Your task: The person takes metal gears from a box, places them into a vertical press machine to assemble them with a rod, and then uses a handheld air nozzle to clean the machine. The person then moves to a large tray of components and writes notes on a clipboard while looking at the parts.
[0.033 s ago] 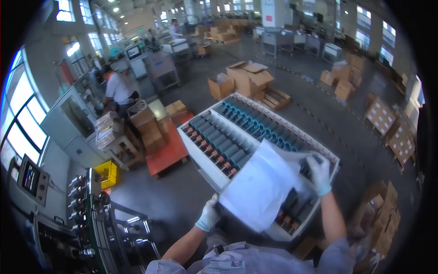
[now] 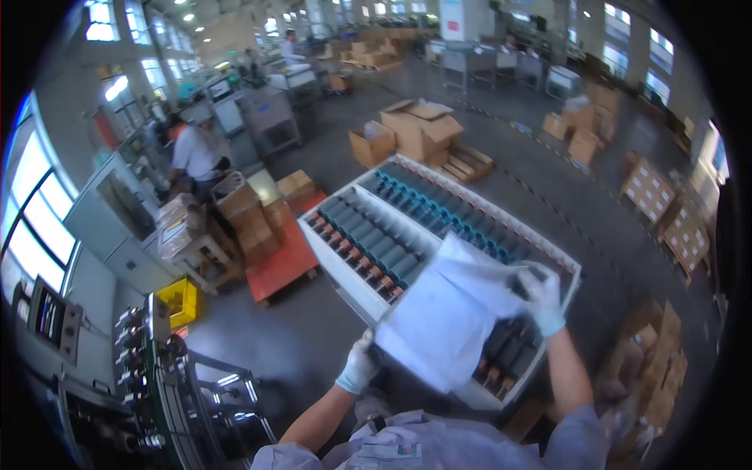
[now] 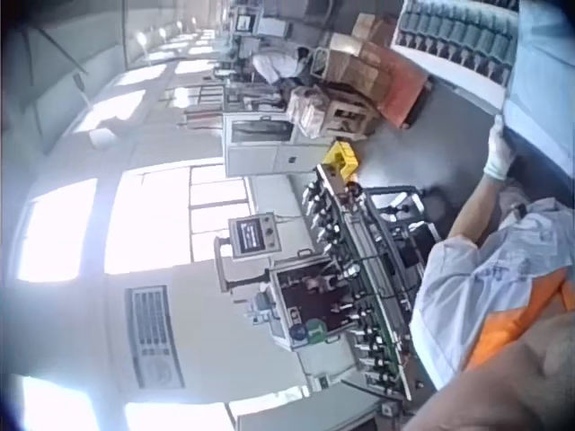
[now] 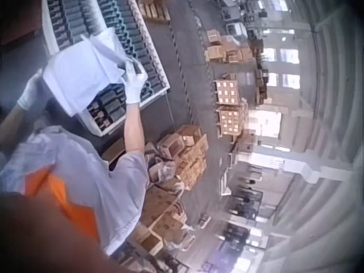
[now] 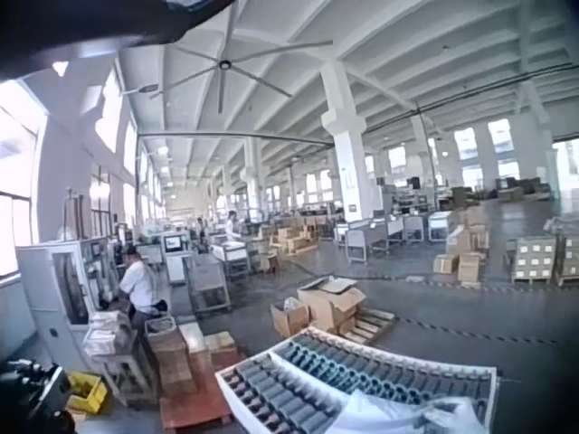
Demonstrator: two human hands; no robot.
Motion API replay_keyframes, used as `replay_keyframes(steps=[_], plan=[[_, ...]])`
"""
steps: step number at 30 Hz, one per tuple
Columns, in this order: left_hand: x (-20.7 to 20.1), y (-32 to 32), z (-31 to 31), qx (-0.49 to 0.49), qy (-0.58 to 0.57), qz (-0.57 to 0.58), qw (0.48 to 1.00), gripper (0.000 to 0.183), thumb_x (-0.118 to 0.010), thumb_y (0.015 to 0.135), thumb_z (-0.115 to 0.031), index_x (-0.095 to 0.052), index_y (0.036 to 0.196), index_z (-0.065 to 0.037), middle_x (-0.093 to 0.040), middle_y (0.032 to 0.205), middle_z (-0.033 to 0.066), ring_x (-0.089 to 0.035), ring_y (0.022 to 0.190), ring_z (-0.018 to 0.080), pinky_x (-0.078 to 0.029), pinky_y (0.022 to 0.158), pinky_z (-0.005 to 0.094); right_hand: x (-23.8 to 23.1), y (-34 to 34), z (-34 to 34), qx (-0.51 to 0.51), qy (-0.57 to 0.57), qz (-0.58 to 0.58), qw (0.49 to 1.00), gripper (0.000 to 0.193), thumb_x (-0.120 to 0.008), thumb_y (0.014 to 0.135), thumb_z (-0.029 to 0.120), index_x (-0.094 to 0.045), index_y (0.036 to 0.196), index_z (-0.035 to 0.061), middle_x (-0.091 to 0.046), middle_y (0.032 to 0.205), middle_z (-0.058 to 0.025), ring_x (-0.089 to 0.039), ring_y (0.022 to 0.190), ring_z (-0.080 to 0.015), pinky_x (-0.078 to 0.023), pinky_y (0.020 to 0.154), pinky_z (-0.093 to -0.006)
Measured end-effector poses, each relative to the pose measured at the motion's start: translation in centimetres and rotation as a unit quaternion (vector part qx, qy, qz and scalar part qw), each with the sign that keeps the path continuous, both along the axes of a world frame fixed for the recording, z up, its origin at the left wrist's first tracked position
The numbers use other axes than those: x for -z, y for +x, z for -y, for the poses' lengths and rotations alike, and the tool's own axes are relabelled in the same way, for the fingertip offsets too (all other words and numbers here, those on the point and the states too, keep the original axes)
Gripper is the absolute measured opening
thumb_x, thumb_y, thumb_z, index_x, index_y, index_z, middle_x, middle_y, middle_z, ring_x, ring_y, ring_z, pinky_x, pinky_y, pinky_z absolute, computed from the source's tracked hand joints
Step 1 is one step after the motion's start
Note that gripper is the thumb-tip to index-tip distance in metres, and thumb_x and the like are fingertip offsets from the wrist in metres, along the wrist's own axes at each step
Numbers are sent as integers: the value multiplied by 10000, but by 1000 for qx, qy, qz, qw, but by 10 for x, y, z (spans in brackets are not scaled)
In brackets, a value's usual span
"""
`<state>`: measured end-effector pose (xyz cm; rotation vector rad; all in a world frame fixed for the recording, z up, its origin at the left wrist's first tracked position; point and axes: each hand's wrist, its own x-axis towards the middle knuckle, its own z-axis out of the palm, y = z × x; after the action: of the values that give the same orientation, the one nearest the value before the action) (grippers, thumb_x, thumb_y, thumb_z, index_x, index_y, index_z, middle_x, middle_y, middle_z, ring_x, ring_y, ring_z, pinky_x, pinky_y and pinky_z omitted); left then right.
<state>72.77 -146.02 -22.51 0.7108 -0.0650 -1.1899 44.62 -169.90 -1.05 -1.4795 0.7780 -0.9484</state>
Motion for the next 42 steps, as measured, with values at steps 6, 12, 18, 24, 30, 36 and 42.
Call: replay_keyframes(steps=[6, 12, 18, 24, 30, 36, 42], plan=[[31, 60, 44, 89, 41, 14, 995, 527, -581, 966, -479, -560, 1305, -76, -626, 1264, 78, -587, 1173, 217, -506, 950, 404, 52, 56, -39, -89, -33, -40, 995, 210, -697, 903, 26, -697, 1101, -44, -706, 1022, -62, -666, 843, -105, -542, 745, -244], [12, 94, 78, 156, -29, -21, 987, 569, -543, 980, -488, -504, 1371, -77, -581, 1343, 86, -571, 1207, 271, -494, 986, 462, 94, 113, -64, -16, -99, -154, 983, 222, -707, 886, 33, -697, 1104, -10, -723, 1047, -106, -695, 921, -177, -552, 823, -290], [56, 136, 78, 239, 6, -60, 969, 552, -540, 983, -483, -510, 1370, -91, -583, 1342, 84, -566, 1212, 275, -507, 959, 481, 105, 107, -41, 306, 33, -39, 951, 172, -656, 949, 117, -706, 1058, -8, -706, 893, -54, -632, 766, -75, -513, 716, -225], [83, 167, 78, 281, -2, -100, 955, 448, -508, 1005, -391, -515, 1354, -109, -583, 1347, 88, -547, 1252, 318, -488, 991, 558, 129, 31, 12, 476, -51, -291, 829, 245, -636, 955, 182, -700, 1110, 3, -712, 902, -74, -665, 816, -142, -524, 783, -287], [69, 181, 86, 328, 41, -85, 940, 374, -523, 1000, -382, -571, 1268, -126, -598, 1329, 78, -562, 1234, 305, -476, 989, 576, 145, 45, 58, 233, -192, -466, 832, 240, -631, 911, 217, -706, 1098, 86, -661, 1163, -110, -642, 1047, -309, -495, 942, -385], [57, 181, 86, 341, 92, -19, 935, 298, -541, 990, -380, -620, 1170, -156, -624, 1287, 71, -584, 1200, 287, -478, 988, 549, 158, 56, 88, 275, -221, -368, 861, 257, -642, 901, 204, -715, 1120, 90, -676, 1148, -105, -655, 1030, -315, -509, 928, -372], [38, 170, 87, 316, 101, -17, 943, 437, -526, 994, -425, -573, 1297, -113, -613, 1299, 81, -579, 1206, 270, -476, 995, 524, 155, 62, 104, 340, -55, -135, 929, 234, -708, 906, 169, -720, 1099, 38, -731, 1020, -70, -688, 911, -170, -540, 842, -292]])
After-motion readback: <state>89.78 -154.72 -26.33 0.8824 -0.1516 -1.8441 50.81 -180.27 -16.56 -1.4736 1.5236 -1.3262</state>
